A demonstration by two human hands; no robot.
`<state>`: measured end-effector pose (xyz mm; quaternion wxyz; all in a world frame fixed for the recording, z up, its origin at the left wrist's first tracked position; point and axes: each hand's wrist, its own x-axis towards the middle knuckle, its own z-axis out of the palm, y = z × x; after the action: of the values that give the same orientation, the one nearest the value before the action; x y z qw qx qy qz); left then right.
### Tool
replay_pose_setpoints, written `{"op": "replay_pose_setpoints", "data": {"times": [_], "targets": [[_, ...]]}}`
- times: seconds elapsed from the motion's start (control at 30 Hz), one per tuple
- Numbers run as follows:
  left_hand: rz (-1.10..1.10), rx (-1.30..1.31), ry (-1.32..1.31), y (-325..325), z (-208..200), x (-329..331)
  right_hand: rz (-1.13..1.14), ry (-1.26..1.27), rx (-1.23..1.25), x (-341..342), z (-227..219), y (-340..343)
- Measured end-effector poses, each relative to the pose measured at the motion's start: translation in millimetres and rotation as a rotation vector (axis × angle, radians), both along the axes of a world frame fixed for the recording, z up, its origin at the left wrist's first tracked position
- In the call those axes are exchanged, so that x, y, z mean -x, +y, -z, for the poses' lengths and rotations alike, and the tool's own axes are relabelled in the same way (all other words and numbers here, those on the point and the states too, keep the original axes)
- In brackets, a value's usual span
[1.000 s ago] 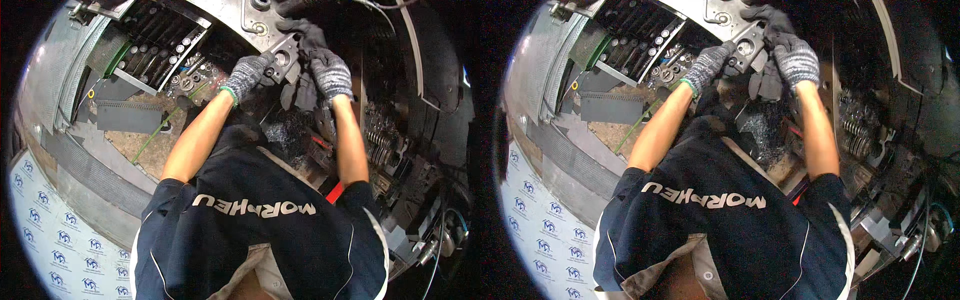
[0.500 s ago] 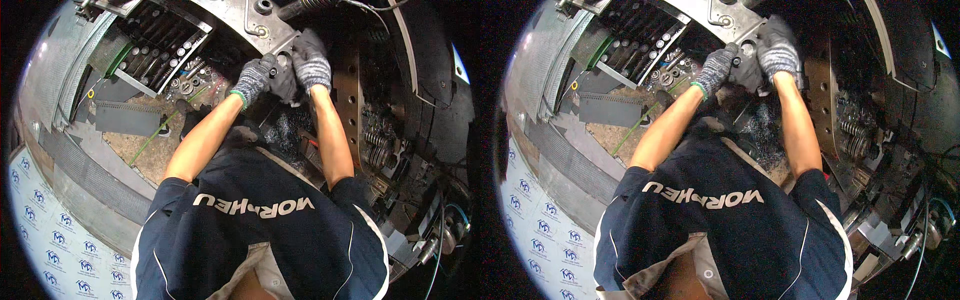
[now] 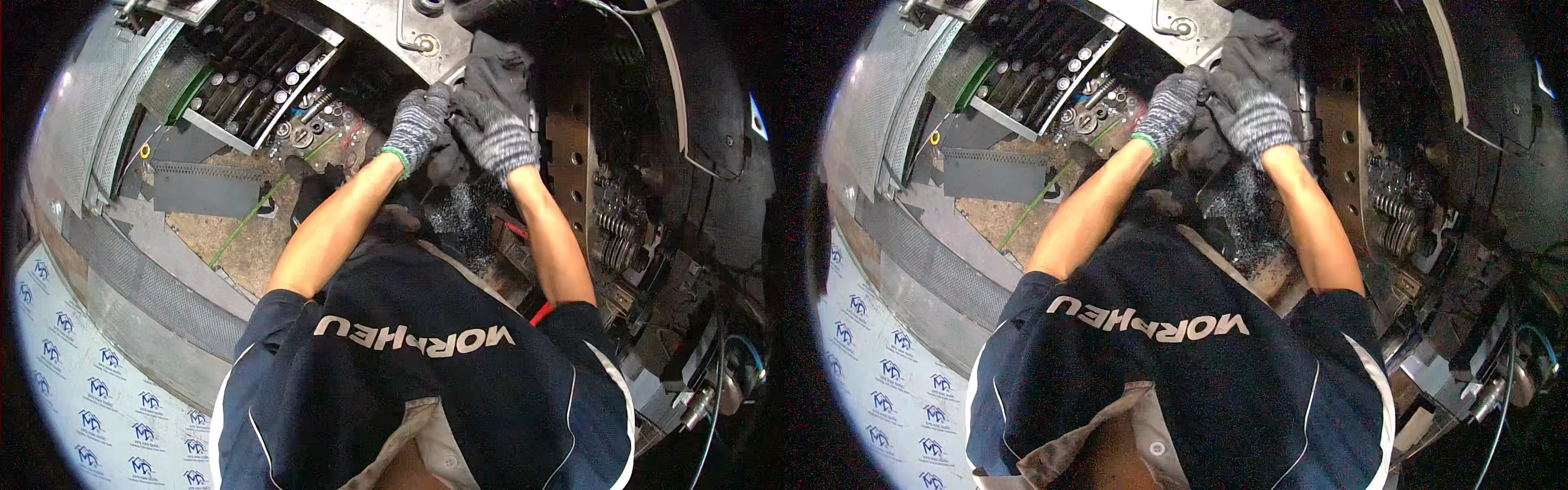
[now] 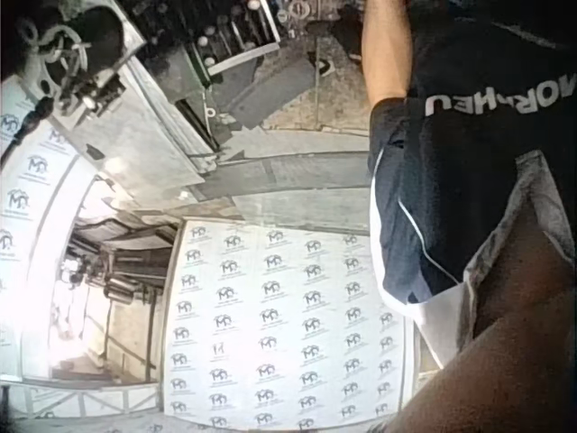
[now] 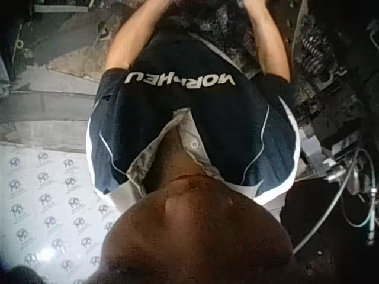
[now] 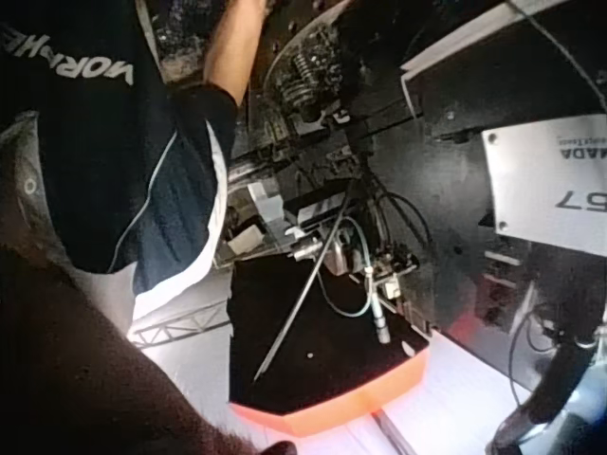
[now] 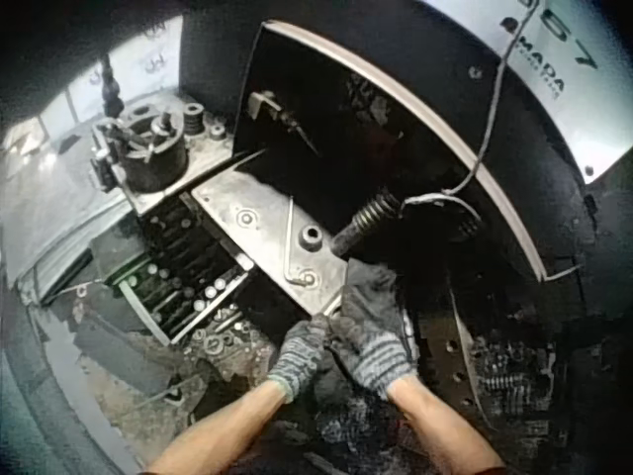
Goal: Cleaning metal fabrication components with a cloth and inspecting them for quality.
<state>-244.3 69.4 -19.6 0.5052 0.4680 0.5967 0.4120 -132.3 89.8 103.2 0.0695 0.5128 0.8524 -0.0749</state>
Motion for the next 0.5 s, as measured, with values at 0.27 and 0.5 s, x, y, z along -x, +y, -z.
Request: {"op": "replay_pose_setpoints", "data": {"times": [0.27,0.5], "targets": [[-0.203,0.18,-0.246,0,-27,1,-0.07,-0.582,0.317,33,-14,59],[-0.243,0.132,-0.278,-2,-49,6,-0.034,0.099,0.34,-32,-2,63]]}}
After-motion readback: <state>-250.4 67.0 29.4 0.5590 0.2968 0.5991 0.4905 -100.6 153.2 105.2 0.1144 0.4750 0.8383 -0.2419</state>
